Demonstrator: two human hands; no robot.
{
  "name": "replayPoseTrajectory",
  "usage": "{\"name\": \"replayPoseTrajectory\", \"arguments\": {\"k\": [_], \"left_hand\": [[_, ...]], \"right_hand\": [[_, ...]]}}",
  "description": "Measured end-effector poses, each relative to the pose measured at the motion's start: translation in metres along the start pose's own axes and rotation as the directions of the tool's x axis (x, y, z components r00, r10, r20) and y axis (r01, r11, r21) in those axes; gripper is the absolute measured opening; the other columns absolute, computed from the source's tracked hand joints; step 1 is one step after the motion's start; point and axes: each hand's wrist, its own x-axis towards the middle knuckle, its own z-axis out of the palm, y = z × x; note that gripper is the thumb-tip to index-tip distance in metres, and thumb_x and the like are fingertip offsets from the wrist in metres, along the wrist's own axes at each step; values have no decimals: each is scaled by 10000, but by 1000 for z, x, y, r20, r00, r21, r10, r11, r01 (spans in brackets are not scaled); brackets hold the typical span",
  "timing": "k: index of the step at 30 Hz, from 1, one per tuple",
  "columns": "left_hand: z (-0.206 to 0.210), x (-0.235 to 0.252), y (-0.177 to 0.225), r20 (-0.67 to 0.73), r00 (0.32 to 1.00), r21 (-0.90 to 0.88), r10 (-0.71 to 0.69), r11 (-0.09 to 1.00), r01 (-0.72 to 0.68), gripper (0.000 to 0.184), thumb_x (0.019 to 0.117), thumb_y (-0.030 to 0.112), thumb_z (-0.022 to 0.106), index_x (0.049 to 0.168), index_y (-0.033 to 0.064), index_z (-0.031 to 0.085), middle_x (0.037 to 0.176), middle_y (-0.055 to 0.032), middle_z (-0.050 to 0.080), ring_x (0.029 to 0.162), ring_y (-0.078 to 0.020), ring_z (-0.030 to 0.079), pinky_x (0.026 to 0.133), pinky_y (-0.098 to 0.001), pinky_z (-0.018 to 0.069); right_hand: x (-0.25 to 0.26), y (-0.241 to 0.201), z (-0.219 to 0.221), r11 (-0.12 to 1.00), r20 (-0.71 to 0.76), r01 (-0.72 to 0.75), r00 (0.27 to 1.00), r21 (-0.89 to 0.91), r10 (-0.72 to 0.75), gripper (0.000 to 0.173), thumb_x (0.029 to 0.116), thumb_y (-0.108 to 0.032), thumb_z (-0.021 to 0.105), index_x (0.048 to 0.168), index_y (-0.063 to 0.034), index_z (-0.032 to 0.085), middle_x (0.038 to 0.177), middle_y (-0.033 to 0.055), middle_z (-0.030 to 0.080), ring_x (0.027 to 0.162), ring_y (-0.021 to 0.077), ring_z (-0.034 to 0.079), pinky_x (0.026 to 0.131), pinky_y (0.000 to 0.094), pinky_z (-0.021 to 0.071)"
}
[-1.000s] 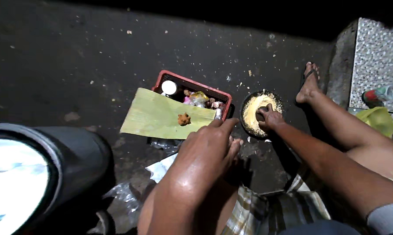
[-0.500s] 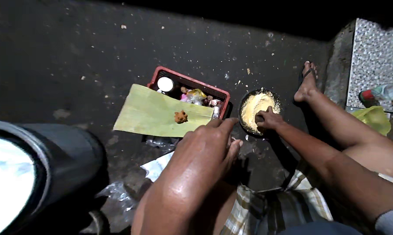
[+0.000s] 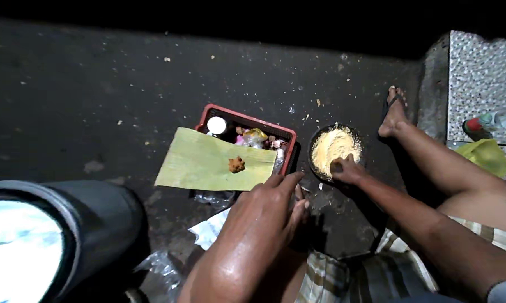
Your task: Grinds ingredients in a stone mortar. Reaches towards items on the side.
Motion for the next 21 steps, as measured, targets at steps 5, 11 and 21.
{"name": "replayPoseTrajectory", "arguments": {"k": [5, 11, 21], "left_hand": [[-4, 8, 1, 7, 1000, 15, -25, 1000, 25, 447, 1029, 415, 519, 1400, 180, 606, 1186, -101, 693, 878, -299, 714, 726, -516, 576], [-7, 9, 5, 60, 998, -35, -11, 999, 13, 453, 1039, 393, 534, 1419, 151, 581, 1233, -136, 676, 961, -342, 702, 793, -562, 563], [-7, 11, 0, 10, 1000, -21, 3, 1000, -2, 456, 1021, 387, 539, 1404, 146, 599, 1168, -145, 685, 868, -341, 690, 728, -547, 552]], "right_hand": [[22, 0, -14, 999, -112, 12, 994, -44, -17, 609, 961, -515, 649, 1511, -296, 504, 1592, 282, 345, 1063, 481, 658, 869, 634, 541], [69, -15, -107, 945, -36, 91, 996, 313, -84, 577, 912, -450, 767, 1415, -216, 610, 1502, 304, 451, 1344, 486, 486, 1042, 697, 431], [4, 2, 6, 995, -84, 54, 995, -78, -61, 622, 955, -528, 633, 1513, -279, 512, 1590, 252, 362, 1087, 444, 664, 889, 588, 556]]}}
